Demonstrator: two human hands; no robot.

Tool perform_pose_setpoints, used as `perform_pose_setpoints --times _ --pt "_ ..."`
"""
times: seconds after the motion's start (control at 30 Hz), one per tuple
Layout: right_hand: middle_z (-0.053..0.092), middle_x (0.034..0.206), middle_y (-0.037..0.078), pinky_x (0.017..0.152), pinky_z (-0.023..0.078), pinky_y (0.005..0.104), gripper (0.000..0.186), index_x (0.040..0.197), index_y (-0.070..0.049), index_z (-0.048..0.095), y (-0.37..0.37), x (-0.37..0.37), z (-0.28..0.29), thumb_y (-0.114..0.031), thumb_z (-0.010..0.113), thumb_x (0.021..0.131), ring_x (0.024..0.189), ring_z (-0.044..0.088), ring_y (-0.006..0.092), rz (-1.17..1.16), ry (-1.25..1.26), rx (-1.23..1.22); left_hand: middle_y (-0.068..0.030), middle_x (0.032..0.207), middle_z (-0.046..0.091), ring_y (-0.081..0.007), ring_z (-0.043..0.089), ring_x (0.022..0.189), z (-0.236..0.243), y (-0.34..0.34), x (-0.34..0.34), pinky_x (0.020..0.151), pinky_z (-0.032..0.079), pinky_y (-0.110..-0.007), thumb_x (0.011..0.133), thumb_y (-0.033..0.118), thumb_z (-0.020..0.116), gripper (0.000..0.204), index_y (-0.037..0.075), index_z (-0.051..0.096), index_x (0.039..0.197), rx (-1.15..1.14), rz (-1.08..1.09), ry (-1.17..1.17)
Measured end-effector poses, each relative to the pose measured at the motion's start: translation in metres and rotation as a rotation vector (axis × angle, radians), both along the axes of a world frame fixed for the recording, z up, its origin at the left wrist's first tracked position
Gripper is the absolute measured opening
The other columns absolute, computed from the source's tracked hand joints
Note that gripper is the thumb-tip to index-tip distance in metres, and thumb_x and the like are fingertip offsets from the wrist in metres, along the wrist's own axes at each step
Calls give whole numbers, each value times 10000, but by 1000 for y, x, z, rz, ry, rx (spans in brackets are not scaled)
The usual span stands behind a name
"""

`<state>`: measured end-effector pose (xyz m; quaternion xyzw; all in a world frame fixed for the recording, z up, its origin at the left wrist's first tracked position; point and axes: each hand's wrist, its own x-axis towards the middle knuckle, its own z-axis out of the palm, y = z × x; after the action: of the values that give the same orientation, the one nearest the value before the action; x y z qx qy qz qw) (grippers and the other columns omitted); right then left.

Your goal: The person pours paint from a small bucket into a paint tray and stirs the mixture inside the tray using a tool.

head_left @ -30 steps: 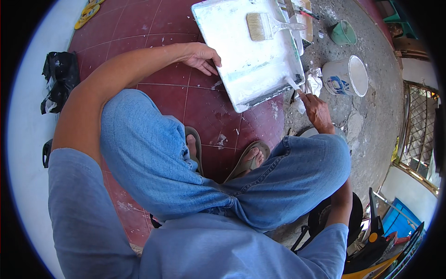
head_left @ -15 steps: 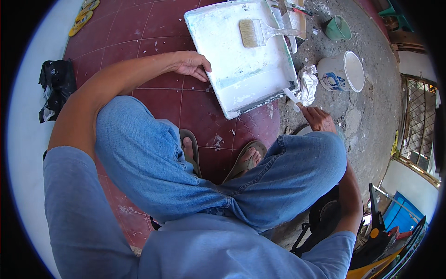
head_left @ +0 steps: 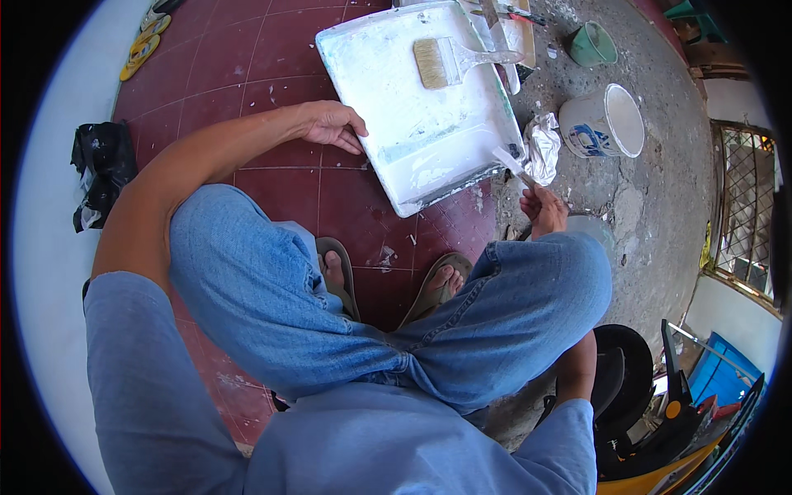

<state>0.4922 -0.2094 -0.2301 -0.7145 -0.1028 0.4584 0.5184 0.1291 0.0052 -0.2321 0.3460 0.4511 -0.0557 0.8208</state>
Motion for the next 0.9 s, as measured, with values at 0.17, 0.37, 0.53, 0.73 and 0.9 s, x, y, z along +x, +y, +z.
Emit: perform_pose_setpoints --times 0.17,0.37,0.53,0.73,0.9 --pt "625 761 111 576 521 276 192 894 13 589 -19 10 -4 -159 605 809 627 615 186 -66 31 -90 -235 1144 498 -335 536 1027 1 -4 -2 934 417 -452 792 -7 535 433 -106 382 1185 -15 37 21" --pt "623 733 103 536 507 273 207 860 14 598 -27 37 25 -183 611 798 588 608 169 4 -163 -72 -218 1140 499 -324 536 1026 3 -7 -7 929 423 -443 774 -19 549 437 -96 394 1175 -33 57 6" --pt "625 754 83 567 496 261 204 893 -9 594 19 52 47 -204 572 837 617 600 155 -18 -174 112 -213 1153 495 -328 528 1038 1 -16 -36 939 396 -465 761 10 565 467 -76 399 1189 -72 125 -24" --pt "614 838 74 659 477 273 236 1002 -32 559 123 72 26 -224 532 866 715 583 147 21 20 366 -178 1156 513 -293 516 1055 0 -34 -43 944 376 -464 731 33 532 503 -70 391 1202 -34 277 -106" --pt "610 841 60 658 471 260 218 983 -23 566 185 71 -6 -201 536 860 721 575 142 -32 -6 272 -161 1175 495 -284 481 1086 -13 -47 -42 966 359 -437 666 -10 505 564 -70 368 1210 -84 529 -282"
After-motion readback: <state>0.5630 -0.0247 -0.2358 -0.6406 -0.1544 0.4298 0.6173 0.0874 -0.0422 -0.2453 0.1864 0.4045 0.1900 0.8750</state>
